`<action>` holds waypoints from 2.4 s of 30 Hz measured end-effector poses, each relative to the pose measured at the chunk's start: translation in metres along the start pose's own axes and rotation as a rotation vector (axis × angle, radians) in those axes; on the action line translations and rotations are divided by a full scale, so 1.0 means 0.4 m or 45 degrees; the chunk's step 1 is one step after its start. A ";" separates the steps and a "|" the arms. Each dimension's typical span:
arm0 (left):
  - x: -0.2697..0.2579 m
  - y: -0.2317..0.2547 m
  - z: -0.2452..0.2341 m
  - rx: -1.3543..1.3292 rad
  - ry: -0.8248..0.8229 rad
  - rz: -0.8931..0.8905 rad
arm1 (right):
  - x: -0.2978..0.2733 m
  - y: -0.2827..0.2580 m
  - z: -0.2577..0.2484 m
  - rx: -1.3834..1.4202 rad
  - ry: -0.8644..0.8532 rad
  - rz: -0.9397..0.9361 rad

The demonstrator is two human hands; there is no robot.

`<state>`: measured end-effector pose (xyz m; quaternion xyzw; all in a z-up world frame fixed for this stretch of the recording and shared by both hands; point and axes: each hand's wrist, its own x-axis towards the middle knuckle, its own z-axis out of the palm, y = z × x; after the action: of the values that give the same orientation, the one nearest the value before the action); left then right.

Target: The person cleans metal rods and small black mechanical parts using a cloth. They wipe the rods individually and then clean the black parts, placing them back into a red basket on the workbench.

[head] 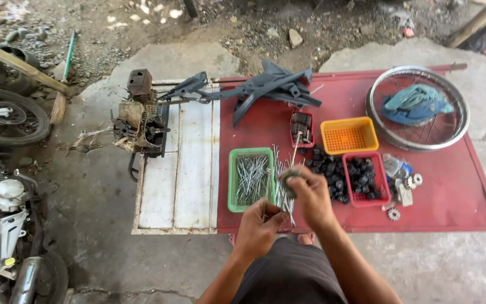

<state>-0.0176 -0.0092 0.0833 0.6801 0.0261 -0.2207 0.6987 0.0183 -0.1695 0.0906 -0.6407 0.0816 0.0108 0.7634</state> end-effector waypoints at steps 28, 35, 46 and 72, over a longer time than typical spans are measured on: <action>0.036 -0.022 -0.018 -0.027 -0.160 0.246 | 0.030 0.019 -0.009 0.312 0.174 -0.145; -0.008 -0.010 0.170 -0.171 -0.250 0.000 | 0.084 -0.072 -0.225 0.859 0.074 -0.009; -0.010 -0.018 0.370 -0.258 0.107 0.013 | -0.075 0.003 -0.348 0.648 -0.250 0.275; -0.009 -0.021 0.041 -0.573 -0.033 -0.001 | -0.039 0.039 -0.030 0.384 -0.150 0.038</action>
<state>-0.0281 -0.0236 0.0777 0.5040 0.0660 -0.2182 0.8331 -0.0002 -0.1772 0.0757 -0.5157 0.0469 0.0472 0.8542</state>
